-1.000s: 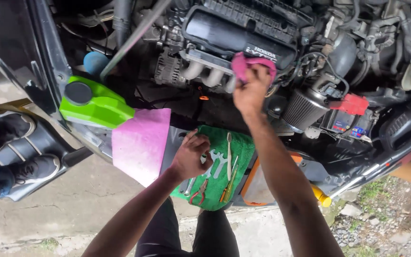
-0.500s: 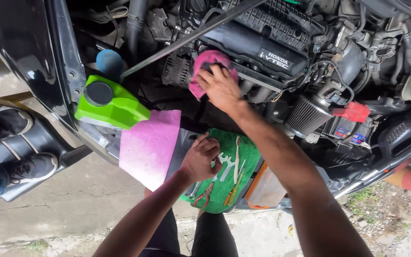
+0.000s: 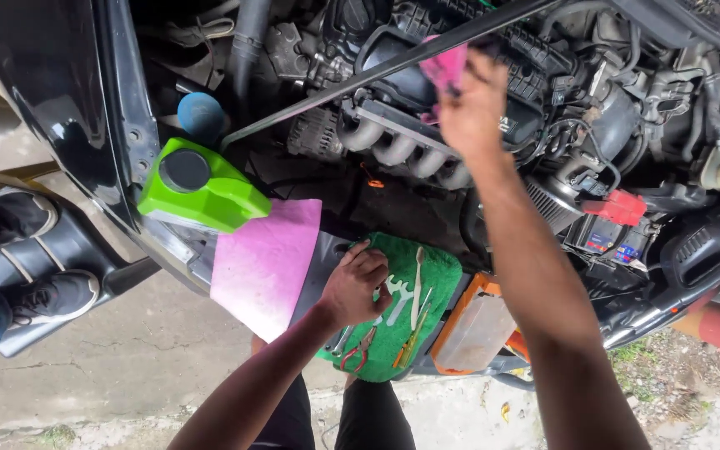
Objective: The person cleans the car engine using a pink cloth and a wrench. They wipe various parts of the engine, including the top and sides, and use the wrench to adjust components within the engine bay.
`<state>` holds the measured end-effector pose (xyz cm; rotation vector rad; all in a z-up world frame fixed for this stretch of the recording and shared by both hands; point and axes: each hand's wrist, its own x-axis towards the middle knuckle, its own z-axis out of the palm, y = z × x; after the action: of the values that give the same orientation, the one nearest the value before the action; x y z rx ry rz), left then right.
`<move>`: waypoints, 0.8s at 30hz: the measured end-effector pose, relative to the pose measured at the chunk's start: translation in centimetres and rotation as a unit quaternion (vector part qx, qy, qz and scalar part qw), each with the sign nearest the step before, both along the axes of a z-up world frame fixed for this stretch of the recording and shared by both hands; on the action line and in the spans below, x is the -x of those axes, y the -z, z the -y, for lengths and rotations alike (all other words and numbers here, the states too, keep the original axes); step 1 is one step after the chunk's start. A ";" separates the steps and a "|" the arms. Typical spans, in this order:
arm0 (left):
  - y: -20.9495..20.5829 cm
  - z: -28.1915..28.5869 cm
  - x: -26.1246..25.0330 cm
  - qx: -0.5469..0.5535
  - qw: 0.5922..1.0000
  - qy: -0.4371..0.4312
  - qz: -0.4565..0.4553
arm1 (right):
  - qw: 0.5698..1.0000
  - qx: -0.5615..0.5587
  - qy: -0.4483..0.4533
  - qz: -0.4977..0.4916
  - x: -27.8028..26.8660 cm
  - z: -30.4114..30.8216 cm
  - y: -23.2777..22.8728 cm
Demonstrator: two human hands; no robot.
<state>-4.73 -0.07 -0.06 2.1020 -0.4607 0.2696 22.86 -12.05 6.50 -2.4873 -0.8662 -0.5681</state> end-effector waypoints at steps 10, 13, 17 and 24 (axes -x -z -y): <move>-0.3 0.9 -0.5 -0.033 0.999 -0.022 0.015 | 0.982 0.167 0.033 -0.084 -1.8 0.0 2.3; -0.1 0.6 -0.2 -0.044 0.999 -0.027 0.005 | 0.991 0.132 0.022 -0.012 0.7 4.7 -0.3; -0.2 0.8 -0.3 -0.027 0.999 -0.031 0.007 | 0.932 0.211 0.194 -0.221 0.5 12.8 -0.6; 0.1 1.0 -0.3 -0.039 0.998 -0.037 0.017 | 0.927 0.152 0.289 -0.183 -1.5 7.7 2.3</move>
<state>-4.41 -1.05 -0.20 2.1963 -0.4209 0.3360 24.31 -19.78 4.22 -3.0048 -0.0647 -0.1264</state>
